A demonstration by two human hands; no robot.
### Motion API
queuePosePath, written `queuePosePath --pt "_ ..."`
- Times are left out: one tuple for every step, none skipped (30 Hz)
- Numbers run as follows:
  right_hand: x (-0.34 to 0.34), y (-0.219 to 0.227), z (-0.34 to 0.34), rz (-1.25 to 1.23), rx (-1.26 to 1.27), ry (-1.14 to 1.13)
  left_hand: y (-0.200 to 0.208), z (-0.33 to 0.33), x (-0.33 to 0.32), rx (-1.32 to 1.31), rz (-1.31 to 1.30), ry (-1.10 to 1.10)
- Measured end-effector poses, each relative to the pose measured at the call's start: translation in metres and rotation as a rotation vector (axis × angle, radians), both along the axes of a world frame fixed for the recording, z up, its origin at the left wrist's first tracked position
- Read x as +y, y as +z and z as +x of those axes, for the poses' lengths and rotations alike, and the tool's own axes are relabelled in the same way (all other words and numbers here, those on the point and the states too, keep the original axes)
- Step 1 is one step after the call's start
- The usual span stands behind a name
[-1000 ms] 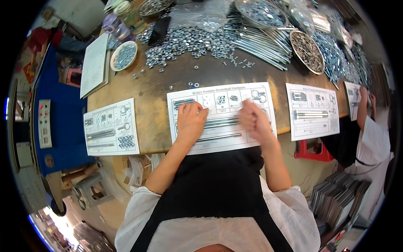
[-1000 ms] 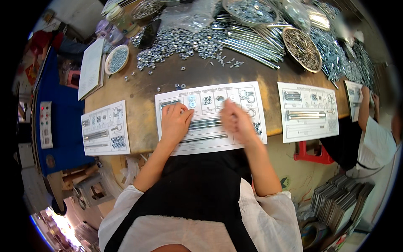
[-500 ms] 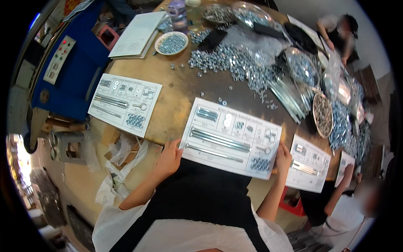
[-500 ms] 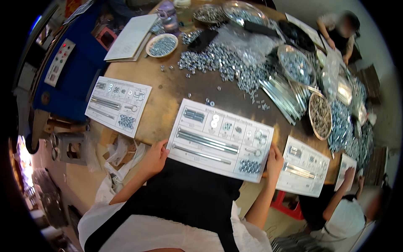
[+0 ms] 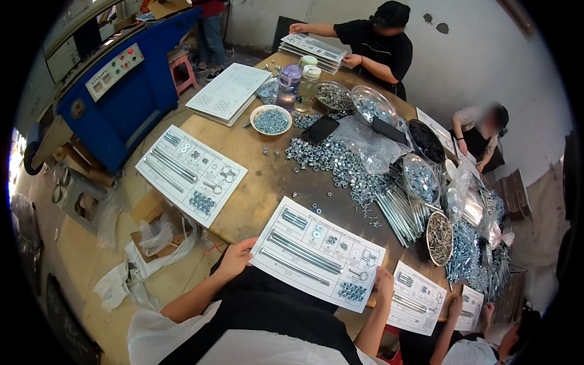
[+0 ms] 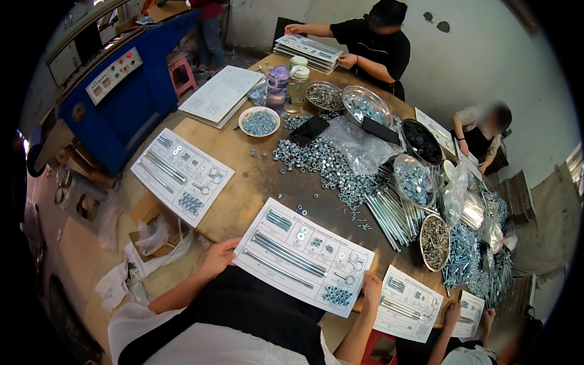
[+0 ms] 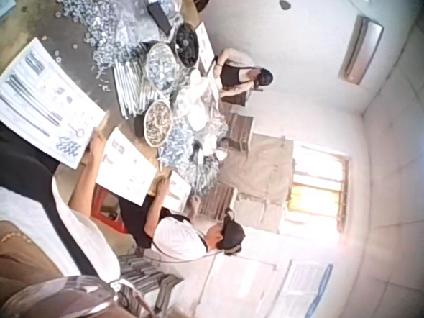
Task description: The person sorts small metal fasteners such as nuts, bolts, and washers from a large pile on a table and places them into designated areas on a printed layout sheet. The person repeatedly picks up individual pieces and arranges them in rows and groups on the sheet.
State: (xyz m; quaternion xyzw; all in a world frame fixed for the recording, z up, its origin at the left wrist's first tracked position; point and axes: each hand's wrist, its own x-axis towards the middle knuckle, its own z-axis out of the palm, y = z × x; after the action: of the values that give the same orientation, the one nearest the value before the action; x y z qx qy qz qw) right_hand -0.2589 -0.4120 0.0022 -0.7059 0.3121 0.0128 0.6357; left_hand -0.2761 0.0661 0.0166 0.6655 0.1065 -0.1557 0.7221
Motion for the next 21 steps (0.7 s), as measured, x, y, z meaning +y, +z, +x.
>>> queuePosePath --pt "0.004 0.002 -0.002 0.008 -0.013 0.001 0.001 -0.003 0.003 0.018 -0.009 0.005" --pt "0.007 0.005 -0.001 -0.001 -0.027 0.009 0.001 -0.004 0.006 0.007 -0.006 0.018" --pt "0.01 0.01 0.005 -0.01 -0.041 0.018 0.001 -0.002 0.011 -0.003 -0.003 0.031" --pt "0.016 0.018 0.01 -0.02 -0.05 0.027 0.002 -0.003 0.017 -0.008 0.0 0.044" --pt "0.025 0.024 0.016 -0.025 -0.041 0.035 0.005 -0.004 0.024 -0.012 -0.015 0.061" --pt "0.035 0.032 0.024 -0.03 -0.033 0.045 0.01 -0.002 0.032 -0.016 -0.031 0.08" --pt "0.046 0.038 0.034 -0.035 -0.022 0.061 0.014 -0.002 0.042 -0.017 -0.047 0.106" --pt "0.057 0.038 0.044 0.003 -0.041 0.092 0.012 0.0 0.055 -0.06 -0.087 0.114" --pt "0.069 0.037 0.054 0.042 -0.06 0.125 0.014 0.003 0.071 -0.071 -0.049 0.142" --pt "0.08 0.039 0.063 0.071 -0.074 0.157 0.015 0.008 0.086 -0.077 -0.021 0.169" --pt "0.094 0.04 0.073 0.103 -0.085 0.212 0.019 0.013 0.099 -0.086 0.014 0.199" --pt "0.11 0.039 0.085 0.14 -0.101 0.27 0.023 0.019 0.109 -0.123 0.053 0.31" --pt "0.124 0.036 0.095 0.187 -0.096 0.335 0.022 0.027 0.132 -0.128 0.152 0.293" --pt "0.141 0.03 0.104 0.227 -0.109 0.361 0.029 0.035 0.15 -0.105 0.165 0.287" --pt "0.161 0.025 0.116 0.259 -0.092 0.382 0.025 0.043 0.172 -0.089 0.127 0.348" --pt "0.184 0.021 0.125 0.262 -0.079 0.405 0.031 0.051 0.189 -0.091 0.142 0.374" --pt "0.206 0.018 0.133 0.272 -0.052 0.411 0.037 0.058 0.204 -0.108 0.18 0.404" --pt "0.225 0.01 0.141 0.293 -0.058 0.453 0.039 0.067 0.224 -0.092 0.248 0.409" --pt "0.249 0.009 0.146 0.328 -0.038 0.446 0.038 0.076 0.248 -0.076 0.316 0.414" --pt "0.273 0.012 0.149 0.365 -0.013 0.46 0.034 0.084 0.271 -0.088 0.332 0.438" --pt "0.288 -0.001 0.157 0.396 -0.003 0.489 0.027 0.093 0.294 -0.104 0.346 0.457"
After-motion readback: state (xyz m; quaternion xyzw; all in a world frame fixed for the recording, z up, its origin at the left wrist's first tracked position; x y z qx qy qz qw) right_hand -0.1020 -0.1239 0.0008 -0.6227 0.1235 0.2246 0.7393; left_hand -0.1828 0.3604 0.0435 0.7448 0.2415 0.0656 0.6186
